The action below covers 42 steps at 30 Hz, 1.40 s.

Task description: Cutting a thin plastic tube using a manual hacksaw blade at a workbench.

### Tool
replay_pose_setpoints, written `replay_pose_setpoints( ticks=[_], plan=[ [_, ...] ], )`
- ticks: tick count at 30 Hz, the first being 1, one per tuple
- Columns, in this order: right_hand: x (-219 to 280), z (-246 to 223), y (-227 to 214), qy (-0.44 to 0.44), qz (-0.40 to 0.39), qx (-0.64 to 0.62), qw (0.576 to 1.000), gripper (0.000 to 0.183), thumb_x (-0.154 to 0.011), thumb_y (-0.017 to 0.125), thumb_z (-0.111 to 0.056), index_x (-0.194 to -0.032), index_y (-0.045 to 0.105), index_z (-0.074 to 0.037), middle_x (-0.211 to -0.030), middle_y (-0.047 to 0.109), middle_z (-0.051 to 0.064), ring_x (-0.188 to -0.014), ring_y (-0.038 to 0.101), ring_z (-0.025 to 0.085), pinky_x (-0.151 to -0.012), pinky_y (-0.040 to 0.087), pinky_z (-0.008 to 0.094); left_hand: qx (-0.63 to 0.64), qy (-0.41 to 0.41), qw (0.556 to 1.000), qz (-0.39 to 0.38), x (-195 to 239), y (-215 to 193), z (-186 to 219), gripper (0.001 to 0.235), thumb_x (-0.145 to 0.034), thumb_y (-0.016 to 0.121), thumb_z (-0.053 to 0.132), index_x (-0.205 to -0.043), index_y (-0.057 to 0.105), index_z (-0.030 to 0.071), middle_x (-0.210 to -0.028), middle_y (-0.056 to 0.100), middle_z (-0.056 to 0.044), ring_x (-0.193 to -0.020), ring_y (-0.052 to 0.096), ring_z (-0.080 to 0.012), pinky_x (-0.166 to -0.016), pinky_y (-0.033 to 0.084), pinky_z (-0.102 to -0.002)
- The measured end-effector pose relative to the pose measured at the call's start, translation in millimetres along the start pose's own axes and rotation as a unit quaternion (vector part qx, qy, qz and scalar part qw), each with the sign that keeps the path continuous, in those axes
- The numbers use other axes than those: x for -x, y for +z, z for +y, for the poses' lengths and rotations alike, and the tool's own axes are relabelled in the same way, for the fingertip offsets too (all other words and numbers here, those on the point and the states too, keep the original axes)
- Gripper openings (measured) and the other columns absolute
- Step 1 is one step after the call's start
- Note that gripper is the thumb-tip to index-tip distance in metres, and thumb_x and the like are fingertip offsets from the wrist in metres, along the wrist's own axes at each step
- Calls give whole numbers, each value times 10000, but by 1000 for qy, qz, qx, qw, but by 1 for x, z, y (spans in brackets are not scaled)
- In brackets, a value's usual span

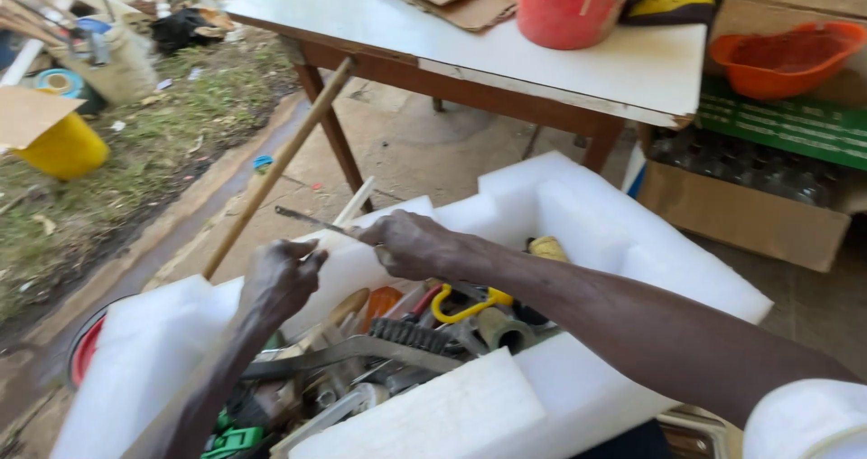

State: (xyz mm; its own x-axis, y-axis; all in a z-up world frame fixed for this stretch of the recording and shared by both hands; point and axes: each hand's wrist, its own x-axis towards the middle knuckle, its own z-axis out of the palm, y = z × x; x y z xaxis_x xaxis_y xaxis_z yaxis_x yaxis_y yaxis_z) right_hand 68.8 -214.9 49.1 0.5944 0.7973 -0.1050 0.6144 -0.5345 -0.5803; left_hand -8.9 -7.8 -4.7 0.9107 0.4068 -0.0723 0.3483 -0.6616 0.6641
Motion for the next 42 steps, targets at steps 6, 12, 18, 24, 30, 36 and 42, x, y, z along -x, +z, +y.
replay_pose_setpoints(
  ticks=[6, 12, 18, 24, 30, 36, 42],
  plan=[
    [0, 1, -2, -13, -12, 18, 1000, 434, -924, 523, -119, -1327, 687, -111, -1221, 715, 234, -1173, 673, 431, -992, 539, 582, -50, -24, 998, -18, 5, -8, 2, 375, -917, 680, 359, -1248, 757, 200, -612, 751, -78, -779, 776, -286, -745, 575, -422],
    [-6, 12, -7, -3, -27, 11, 1000, 403, -895, 566, -117, -1260, 736, -130, -1201, 730, 218, -1148, 692, 422, -968, 559, 570, -47, -10, 999, -23, 7, -11, 2, 367, -930, 663, 347, -1264, 747, 218, -613, 745, -70, -776, 766, -278, -779, 567, -437],
    [-5, -1, 7, -15, -21, 41, 999, 411, -919, 555, -131, -1294, 721, -127, -1053, 738, 231, -1034, 731, 407, -868, 597, 562, -94, 31, 995, -17, -4, 5, -8, 372, -945, 656, 335, -1289, 729, 215, -979, 779, -195, -1058, 692, -451, -877, 559, -556],
    [-18, 5, 26, -43, -13, 42, 998, 423, -930, 534, -120, -1318, 700, -141, -1004, 743, 227, -1006, 741, 404, -858, 600, 580, -99, 36, 994, -21, -2, -3, -2, 364, -944, 643, 333, -1281, 732, 230, -1031, 768, -215, -1124, 659, -467, -923, 549, -582],
    [-7, 2, -2, -52, 7, -5, 999, 373, -903, 516, -77, -1202, 736, -41, -891, 744, 276, -888, 752, 433, -776, 601, 537, -99, -21, 992, -70, 5, -27, 4, 373, -922, 645, 362, -1257, 747, 237, -696, 769, -62, -910, 768, -281, -866, 578, -448],
    [3, -14, -4, -48, 12, -30, 998, 425, -895, 519, -81, -1276, 694, -11, -869, 745, 282, -860, 764, 409, -729, 593, 529, -230, 37, 973, -7, -6, -4, -5, 320, -930, 635, 404, -1131, 803, 220, -846, 782, -156, -932, 744, -410, -794, 599, -509],
    [-6, -9, 7, -54, 9, 59, 997, 416, -881, 524, -156, -1238, 727, -93, -932, 741, 213, -959, 737, 418, -803, 598, 598, -227, 25, 973, 38, -17, 17, -13, 345, -940, 587, 368, -1184, 785, 227, -1047, 730, -161, -946, 732, -420, -808, 599, -550]
  ],
)
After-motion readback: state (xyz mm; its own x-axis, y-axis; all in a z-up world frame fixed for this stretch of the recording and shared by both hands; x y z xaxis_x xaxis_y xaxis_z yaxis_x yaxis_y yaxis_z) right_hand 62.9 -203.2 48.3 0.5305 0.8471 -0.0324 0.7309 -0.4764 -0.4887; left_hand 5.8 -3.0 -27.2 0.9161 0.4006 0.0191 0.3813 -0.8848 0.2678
